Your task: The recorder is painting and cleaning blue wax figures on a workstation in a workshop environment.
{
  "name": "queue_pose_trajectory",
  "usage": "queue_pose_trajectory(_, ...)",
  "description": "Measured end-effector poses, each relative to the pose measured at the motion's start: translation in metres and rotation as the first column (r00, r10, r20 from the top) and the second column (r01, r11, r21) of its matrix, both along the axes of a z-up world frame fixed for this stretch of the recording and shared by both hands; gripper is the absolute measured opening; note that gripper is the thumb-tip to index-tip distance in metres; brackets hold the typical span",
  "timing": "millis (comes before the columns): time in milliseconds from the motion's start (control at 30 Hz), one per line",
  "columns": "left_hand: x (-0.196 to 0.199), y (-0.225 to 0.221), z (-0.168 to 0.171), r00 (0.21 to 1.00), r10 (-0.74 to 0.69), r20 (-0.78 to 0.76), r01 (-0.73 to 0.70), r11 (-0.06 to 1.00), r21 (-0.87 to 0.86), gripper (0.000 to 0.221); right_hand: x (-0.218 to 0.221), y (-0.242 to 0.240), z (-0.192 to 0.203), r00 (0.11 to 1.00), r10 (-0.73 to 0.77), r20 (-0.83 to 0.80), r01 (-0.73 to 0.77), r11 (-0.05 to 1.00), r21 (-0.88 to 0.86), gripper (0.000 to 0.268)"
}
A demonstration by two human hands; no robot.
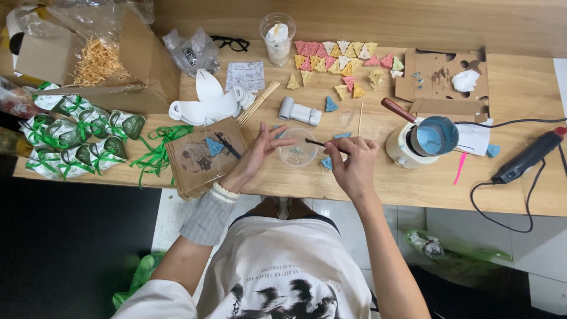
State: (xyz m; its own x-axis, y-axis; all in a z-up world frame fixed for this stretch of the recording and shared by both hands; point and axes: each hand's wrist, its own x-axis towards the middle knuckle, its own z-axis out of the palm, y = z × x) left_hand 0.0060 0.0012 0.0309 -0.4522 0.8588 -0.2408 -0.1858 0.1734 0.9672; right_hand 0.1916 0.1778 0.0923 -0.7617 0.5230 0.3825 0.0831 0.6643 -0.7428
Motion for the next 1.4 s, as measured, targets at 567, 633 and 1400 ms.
queue_pose_trajectory(567,0.006,0.050,-0.023,0.894,0.440,0.089,-0.447,0.889,0.102,0.039,0.006,-0.004,0.002,0.975,-0.103,-0.196,-0.017,0.847,-0.532,0.023)
queue_pose_trajectory(633,0.012,0.040,0.018,0.950,0.275,0.149,-0.297,0.942,0.157,0.043,0.017,0.006,-0.012,0.993,-0.114,-0.005,0.108,0.950,-0.294,0.030)
queue_pose_trajectory(1400,0.042,-0.019,0.056,0.562,0.059,0.825,-0.390,0.898,0.202,0.081,-0.053,-0.045,0.026,0.975,0.217,0.046,-0.217,0.976,-0.016,0.057)
